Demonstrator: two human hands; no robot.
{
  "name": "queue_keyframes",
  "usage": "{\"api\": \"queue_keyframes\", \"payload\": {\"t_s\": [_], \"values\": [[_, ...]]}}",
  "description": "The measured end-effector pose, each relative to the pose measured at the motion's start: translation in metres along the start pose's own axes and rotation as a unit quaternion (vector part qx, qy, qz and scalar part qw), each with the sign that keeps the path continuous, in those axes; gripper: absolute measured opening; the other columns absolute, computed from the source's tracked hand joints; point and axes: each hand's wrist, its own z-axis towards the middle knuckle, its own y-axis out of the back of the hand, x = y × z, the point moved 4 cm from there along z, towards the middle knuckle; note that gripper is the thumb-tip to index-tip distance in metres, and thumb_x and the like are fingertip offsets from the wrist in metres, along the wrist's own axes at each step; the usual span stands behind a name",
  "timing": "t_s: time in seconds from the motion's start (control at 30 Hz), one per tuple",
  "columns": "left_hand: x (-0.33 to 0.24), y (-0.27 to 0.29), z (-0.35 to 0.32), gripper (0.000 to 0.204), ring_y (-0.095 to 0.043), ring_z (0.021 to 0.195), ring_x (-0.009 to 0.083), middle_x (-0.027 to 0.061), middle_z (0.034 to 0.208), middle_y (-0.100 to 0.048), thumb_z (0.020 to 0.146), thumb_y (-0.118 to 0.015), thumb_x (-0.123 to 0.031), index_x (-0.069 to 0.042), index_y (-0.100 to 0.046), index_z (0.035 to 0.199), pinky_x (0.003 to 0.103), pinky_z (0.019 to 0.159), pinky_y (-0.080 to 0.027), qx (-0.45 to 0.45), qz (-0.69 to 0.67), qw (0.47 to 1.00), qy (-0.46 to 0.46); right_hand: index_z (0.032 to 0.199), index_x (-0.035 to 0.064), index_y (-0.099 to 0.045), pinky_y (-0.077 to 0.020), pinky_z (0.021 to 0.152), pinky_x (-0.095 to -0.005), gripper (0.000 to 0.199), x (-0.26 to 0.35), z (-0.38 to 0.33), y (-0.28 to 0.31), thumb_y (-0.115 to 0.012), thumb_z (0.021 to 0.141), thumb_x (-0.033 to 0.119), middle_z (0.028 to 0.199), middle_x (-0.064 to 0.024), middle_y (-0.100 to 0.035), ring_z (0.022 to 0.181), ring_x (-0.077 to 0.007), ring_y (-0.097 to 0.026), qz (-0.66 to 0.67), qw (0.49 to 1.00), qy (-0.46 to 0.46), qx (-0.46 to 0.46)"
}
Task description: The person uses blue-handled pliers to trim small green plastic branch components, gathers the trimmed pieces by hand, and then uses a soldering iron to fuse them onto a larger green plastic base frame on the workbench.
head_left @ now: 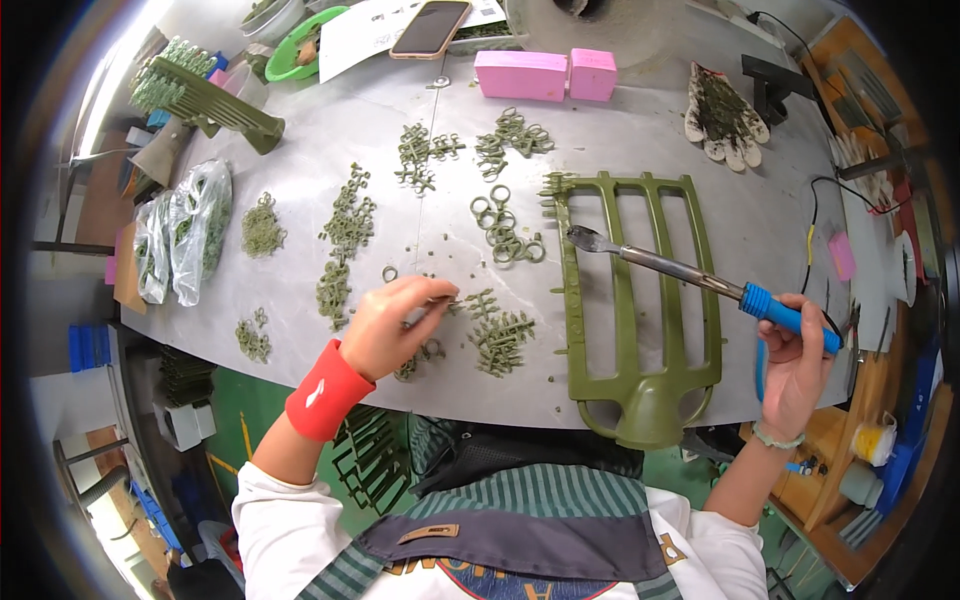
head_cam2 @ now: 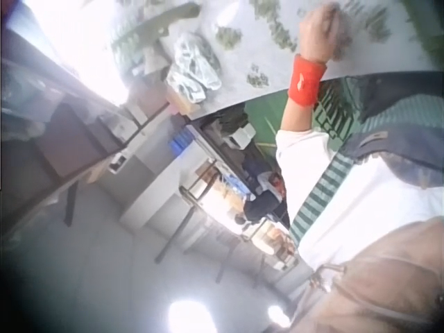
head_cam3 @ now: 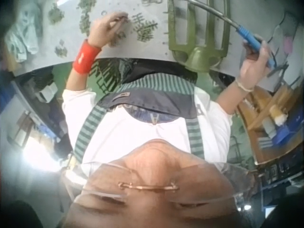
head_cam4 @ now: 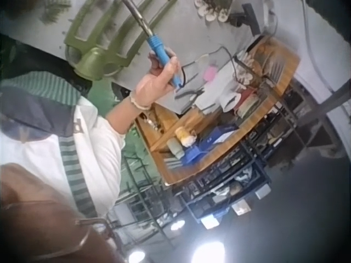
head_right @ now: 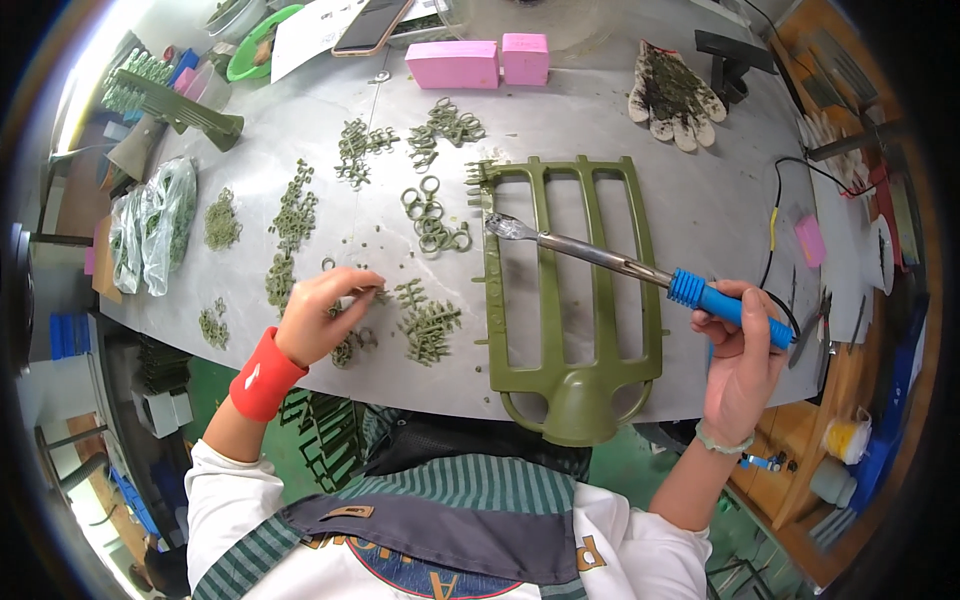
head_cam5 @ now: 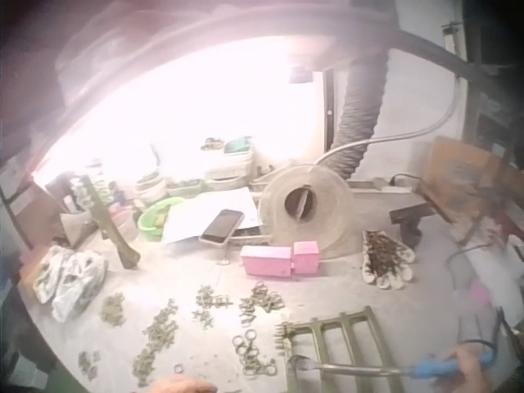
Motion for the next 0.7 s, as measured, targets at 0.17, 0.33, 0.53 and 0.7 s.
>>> {"api": "queue_keyframes", "payload": {"t_s": [0.17,0.33,0.53,0.7], "values": [[0.009,0.006,0.015,0.018,-0.066,0.087,0.0079,0.0029,0.101,-0.071,0.095,-0.06,-0.003,-0.002,-0.068,0.111,0.024,0.069,-0.055,0.029,-0.149,0.961,0.231,0.099,-0.0054,-0.064,-0.0549,0.068,-0.0293,0.029,-0.002,0.0,0.001,-0.058,0.098,0.023,0.09,-0.0141,-0.068,0.07,-0.017,-0.064,0.005,1.0,-0.003,-0.003],[0.012,0.007,0.024,0.024,-0.066,0.093,0.0105,0.0035,0.105,-0.07,0.096,-0.061,-0.006,-0.001,-0.064,0.12,0.026,0.078,-0.055,0.023,-0.314,0.909,0.271,0.1,-0.005,-0.064,-0.0556,0.069,-0.0293,0.028,-0.002,0.0,0.003,-0.057,0.098,0.023,0.09,-0.0134,-0.068,0.07,-0.0168,-0.065,0.0,1.0,0.0,0.004],[-0.004,0.004,0.054,0.018,-0.066,0.097,0.0144,0.0081,0.107,-0.067,0.094,-0.062,0.0,0.003,-0.068,0.111,0.028,0.088,-0.056,0.027,-0.301,0.94,0.156,0.099,-0.0052,-0.065,-0.0558,0.069,-0.0293,0.028,-0.003,0.002,0.001,-0.057,0.098,0.022,0.092,-0.0135,-0.069,0.07,-0.0169,-0.065,0.003,1.0,-0.005,0.009],[-0.032,-0.009,0.106,0.017,-0.067,0.087,0.0129,0.0071,0.095,-0.07,0.088,-0.068,-0.001,-0.001,-0.071,0.105,0.026,0.079,-0.053,-0.044,-0.16,0.985,0.047,0.101,-0.0056,-0.066,-0.0568,0.07,-0.0298,0.028,-0.004,0.007,-0.006,-0.059,0.097,0.022,0.094,-0.0137,-0.069,0.07,-0.0186,-0.067,0.0,1.0,0.0,0.02]]}}
